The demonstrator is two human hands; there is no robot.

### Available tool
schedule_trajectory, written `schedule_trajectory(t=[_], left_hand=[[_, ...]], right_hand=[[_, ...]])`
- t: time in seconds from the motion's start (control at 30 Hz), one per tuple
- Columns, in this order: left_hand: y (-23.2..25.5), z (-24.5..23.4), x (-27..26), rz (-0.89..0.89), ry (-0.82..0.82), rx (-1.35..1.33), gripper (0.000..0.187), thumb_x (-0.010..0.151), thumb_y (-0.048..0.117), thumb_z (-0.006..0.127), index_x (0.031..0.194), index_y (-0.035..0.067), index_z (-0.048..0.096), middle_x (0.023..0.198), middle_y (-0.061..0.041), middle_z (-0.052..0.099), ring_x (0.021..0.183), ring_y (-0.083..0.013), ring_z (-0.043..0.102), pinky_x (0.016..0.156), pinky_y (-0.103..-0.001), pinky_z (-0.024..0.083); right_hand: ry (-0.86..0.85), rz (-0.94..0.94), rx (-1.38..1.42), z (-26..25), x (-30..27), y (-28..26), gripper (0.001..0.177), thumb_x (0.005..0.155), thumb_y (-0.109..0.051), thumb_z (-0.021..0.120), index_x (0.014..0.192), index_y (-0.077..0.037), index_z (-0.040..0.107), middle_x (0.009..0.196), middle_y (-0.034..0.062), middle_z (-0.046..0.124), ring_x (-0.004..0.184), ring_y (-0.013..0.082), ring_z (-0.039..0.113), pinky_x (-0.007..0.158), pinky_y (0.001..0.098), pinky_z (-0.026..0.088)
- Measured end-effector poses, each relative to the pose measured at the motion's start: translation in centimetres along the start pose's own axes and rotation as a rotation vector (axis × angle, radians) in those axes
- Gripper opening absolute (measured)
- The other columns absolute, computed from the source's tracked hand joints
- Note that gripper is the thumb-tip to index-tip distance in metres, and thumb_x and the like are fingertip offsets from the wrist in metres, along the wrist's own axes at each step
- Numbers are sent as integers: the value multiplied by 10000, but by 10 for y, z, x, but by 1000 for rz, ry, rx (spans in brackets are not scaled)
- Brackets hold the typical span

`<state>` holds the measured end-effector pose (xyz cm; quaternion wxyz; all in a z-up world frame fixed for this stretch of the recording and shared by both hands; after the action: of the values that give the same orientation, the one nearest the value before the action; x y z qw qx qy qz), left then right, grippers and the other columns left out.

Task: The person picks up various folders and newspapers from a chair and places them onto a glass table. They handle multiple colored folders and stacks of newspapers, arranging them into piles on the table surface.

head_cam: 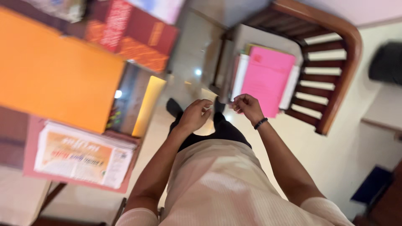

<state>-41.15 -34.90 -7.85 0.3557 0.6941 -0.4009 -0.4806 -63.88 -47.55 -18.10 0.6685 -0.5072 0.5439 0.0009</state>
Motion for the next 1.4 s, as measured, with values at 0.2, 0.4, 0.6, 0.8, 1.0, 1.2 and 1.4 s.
schedule_trajectory(t=[0.2, 0.4, 0.6, 0.8, 1.0, 1.2, 1.4], left_hand=[[-63, 169, 72, -226, -314, 174, 321, 934, 218, 668, 1230, 95, 679, 1023, -98, 760, 953, -268, 719, 873, -395, 552], [-122, 285, 117, -402, -275, 248, 551, 923, 218, 674, 1424, 62, 507, 1294, -189, 623, 1190, -338, 613, 1029, -419, 495], [-173, 342, 129, -502, -141, 301, 846, 882, 236, 745, 1542, -7, 274, 1514, -250, 417, 1419, -388, 404, 1161, -443, 378], [-187, 347, 129, -601, -15, 209, 827, 815, 240, 787, 1480, 10, 352, 1450, -242, 457, 1365, -387, 446, 1113, -439, 423], [-193, 332, 134, -606, 38, 133, 675, 766, 231, 814, 1334, 6, 527, 1261, -209, 618, 1151, -328, 653, 1014, -379, 541], [-184, 328, 126, -597, 31, 6, 640, 780, 248, 841, 1303, 18, 553, 1237, -155, 688, 1124, -266, 681, 985, -350, 536], [-123, 295, 102, -480, -32, -331, 513, 858, 152, 778, 1306, 32, 559, 1148, -142, 747, 1035, -208, 723, 902, -323, 567]], right_hand=[[256, 115, -19, -153, 17, 124, 137, 1008, -119, 603, 1095, -35, 668, 966, 58, 756, 817, 161, 732, 685, 298, 598], [561, 260, -44, -265, 25, 234, 320, 925, -182, 716, 1199, -31, 648, 1092, 105, 722, 897, 217, 702, 711, 334, 584], [459, 98, -105, -281, 50, 255, 577, 916, -194, 710, 1422, -5, 506, 1188, 125, 700, 1063, 221, 692, 917, 347, 562], [421, 292, -189, -291, 50, 267, 544, 900, -202, 775, 1372, -17, 576, 1171, 116, 715, 1040, 208, 690, 907, 337, 558], [305, 165, 189, -282, 38, 258, 439, 904, -37, 729, 1333, -9, 639, 1157, 90, 701, 1032, 197, 682, 885, 337, 568], [285, 166, 444, -277, 2, 239, 428, 928, 40, 646, 1345, -21, 568, 1165, 128, 732, 1067, 219, 703, 931, 338, 590], [185, 69, 437, -265, -48, 185, 438, 920, 23, 673, 1344, -34, 577, 1208, 93, 719, 1123, 184, 683, 972, 313, 581]])
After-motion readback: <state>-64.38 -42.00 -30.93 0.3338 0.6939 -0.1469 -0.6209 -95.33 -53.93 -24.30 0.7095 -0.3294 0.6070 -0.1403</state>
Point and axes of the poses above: each hand's wrist, its own x-axis towards the middle knuckle, its own z-axis out of the palm, y = z × x, the point moved 9 cm from there along x, towards the middle knuckle
